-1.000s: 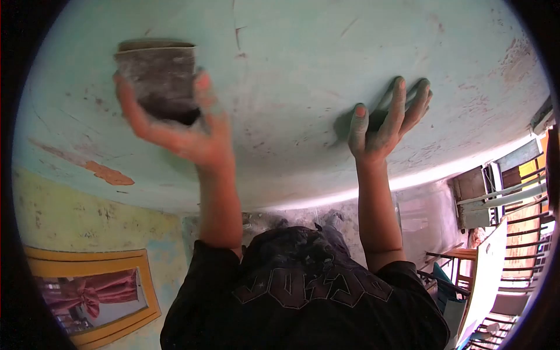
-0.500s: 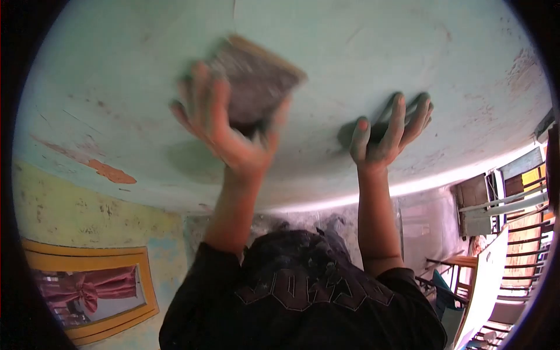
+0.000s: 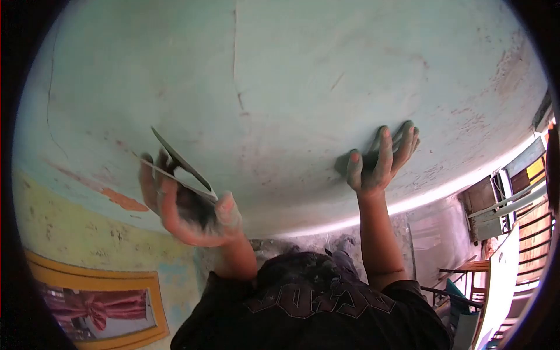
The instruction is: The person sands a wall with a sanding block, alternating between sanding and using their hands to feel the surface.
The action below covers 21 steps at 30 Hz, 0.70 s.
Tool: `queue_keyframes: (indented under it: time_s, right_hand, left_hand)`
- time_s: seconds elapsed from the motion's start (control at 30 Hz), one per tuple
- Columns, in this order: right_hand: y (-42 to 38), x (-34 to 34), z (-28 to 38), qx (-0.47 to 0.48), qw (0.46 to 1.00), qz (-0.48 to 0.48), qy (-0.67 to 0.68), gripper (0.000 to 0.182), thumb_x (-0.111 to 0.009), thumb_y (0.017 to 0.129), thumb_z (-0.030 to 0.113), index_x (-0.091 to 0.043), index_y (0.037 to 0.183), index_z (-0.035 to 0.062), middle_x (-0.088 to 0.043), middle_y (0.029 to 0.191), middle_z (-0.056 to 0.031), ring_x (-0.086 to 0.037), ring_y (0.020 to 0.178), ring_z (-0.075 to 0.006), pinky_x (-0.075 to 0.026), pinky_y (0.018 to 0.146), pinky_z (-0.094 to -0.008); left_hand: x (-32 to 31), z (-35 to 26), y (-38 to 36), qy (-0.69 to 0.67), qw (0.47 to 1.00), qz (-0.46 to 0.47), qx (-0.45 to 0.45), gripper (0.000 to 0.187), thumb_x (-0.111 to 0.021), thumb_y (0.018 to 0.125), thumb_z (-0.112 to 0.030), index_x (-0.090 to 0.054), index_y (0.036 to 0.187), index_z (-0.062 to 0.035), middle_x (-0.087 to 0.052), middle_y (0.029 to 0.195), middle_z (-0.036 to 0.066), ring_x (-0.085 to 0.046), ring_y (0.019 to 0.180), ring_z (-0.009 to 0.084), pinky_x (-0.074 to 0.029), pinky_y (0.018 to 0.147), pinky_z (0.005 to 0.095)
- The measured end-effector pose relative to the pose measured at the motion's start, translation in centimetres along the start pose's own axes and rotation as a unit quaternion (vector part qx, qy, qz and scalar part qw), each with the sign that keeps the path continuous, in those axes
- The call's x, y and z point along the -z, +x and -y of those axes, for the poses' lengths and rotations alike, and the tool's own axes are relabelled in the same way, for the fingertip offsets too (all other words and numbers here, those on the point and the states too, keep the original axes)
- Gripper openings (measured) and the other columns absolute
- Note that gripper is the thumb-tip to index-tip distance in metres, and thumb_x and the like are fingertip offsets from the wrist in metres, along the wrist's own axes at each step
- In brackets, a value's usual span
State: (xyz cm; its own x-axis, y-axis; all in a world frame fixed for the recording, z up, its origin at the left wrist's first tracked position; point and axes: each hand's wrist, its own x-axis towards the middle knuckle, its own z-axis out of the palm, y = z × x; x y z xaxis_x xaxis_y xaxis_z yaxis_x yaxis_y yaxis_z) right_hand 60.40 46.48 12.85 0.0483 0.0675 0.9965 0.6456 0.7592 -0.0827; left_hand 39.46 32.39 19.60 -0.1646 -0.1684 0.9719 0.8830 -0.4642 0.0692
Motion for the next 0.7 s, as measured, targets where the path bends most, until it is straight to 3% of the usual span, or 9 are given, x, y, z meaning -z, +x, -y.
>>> queue_keyframes:
  time_s: [0.17,0.2,0.3,0.33,0.37,0.47,0.57,0.63,0.7]
  right_hand:
    - [-0.6,-0.4,0.1,-0.012,1.0,-0.007,0.003,0.049,-0.055,0.085,0.035,-0.056,0.125,0.0066,-0.037,0.138,-0.0296,-0.028,0.133,-0.0444,-0.014,0.109,-0.0573]
    - [-0.6,-0.4,0.0,-0.011,1.0,-0.009,0.005,0.049,-0.055,0.085,0.035,-0.056,0.125,0.0066,-0.037,0.138,-0.0296,-0.028,0.133,-0.0444,-0.014,0.109,-0.0573]
    - [-0.7,-0.3,-0.2,-0.009,1.0,-0.007,0.002,0.047,-0.055,0.086,0.034,-0.056,0.124,0.0068,-0.038,0.138,-0.0292,-0.029,0.133,-0.0442,-0.015,0.109,-0.0574]
    - [-0.8,-0.4,-0.2,-0.008,1.0,-0.009,0.002,0.046,-0.055,0.086,0.033,-0.057,0.124,0.0069,-0.038,0.138,-0.0288,-0.03,0.133,-0.0442,-0.015,0.109,-0.0574]
    - [-0.8,-0.3,-0.2,-0.008,1.0,-0.01,0.002,0.046,-0.054,0.086,0.033,-0.057,0.124,0.007,-0.039,0.138,-0.0285,-0.03,0.133,-0.0441,-0.015,0.109,-0.0574]
    - [-0.2,0.1,0.0,0.018,0.999,0.007,-0.025,0.048,-0.049,0.091,0.031,-0.05,0.128,0.0015,-0.037,0.138,-0.0303,-0.031,0.132,-0.043,-0.019,0.109,-0.0556]
    - [-0.1,0.1,0.1,0.019,1.0,0.002,-0.018,0.047,-0.049,0.091,0.031,-0.051,0.127,0.0016,-0.037,0.138,-0.0302,-0.032,0.132,-0.043,-0.02,0.108,-0.0559]
    - [-0.3,0.3,0.1,0.022,0.999,0.007,-0.022,0.047,-0.05,0.091,0.031,-0.051,0.127,0.0013,-0.038,0.138,-0.0302,-0.032,0.131,-0.0432,-0.021,0.108,-0.0559]
    - [-0.7,0.2,-0.3,0.027,0.999,0.007,-0.027,0.047,-0.05,0.091,0.031,-0.051,0.127,0.0011,-0.038,0.137,-0.0302,-0.033,0.131,-0.0433,-0.021,0.108,-0.0558]
  left_hand:
    - [-1.5,0.6,-3.1,0.179,0.979,0.094,-0.009,0.054,-0.074,0.078,-0.034,-0.052,0.119,-0.0054,-0.038,0.13,0.032,-0.044,0.117,0.0441,-0.044,0.089,0.052]
    - [-2.4,0.7,-3.5,0.145,0.987,0.066,-0.005,0.049,-0.074,0.078,-0.033,-0.055,0.116,-0.0076,-0.039,0.129,0.031,-0.044,0.116,0.0434,-0.043,0.088,0.0539]
    - [-3.1,1.5,-4.6,0.181,0.98,0.071,-0.035,0.049,-0.073,0.079,-0.035,-0.055,0.116,-0.0079,-0.038,0.129,0.031,-0.044,0.116,0.0431,-0.042,0.09,0.0544]
    - [-2.9,1.7,-4.8,0.202,0.972,0.098,-0.074,0.053,-0.073,0.081,-0.032,-0.053,0.119,-0.0019,-0.039,0.133,0.032,-0.04,0.123,0.0452,-0.043,0.09,0.0552]
    - [-2.9,1.6,-4.8,0.201,0.972,0.099,-0.074,0.053,-0.073,0.081,-0.032,-0.053,0.119,-0.0019,-0.039,0.133,0.032,-0.04,0.123,0.0452,-0.043,0.09,0.0552]
    - [-2.7,1.5,-4.8,0.204,0.97,0.102,-0.083,0.053,-0.071,0.082,-0.033,-0.051,0.121,-0.0032,-0.04,0.133,0.031,-0.039,0.124,0.0446,-0.037,0.096,0.0582]
    - [-1.8,1.6,-4.7,0.257,0.955,0.131,-0.075,0.057,-0.071,0.082,-0.035,-0.049,0.124,-0.003,-0.04,0.135,0.028,-0.039,0.126,0.043,-0.027,0.104,0.0603]
    - [-1.5,2.5,-4.8,0.233,0.97,0.064,-0.01,0.061,-0.07,0.08,-0.044,-0.05,0.124,-0.0078,-0.043,0.135,0.024,-0.037,0.128,0.0438,-0.015,0.107,0.064]
    - [-0.9,3.1,-5.3,0.231,0.971,0.055,-0.003,0.066,-0.07,0.08,-0.045,-0.045,0.128,-0.0064,-0.042,0.135,0.025,-0.037,0.128,0.0429,-0.015,0.107,0.0642]
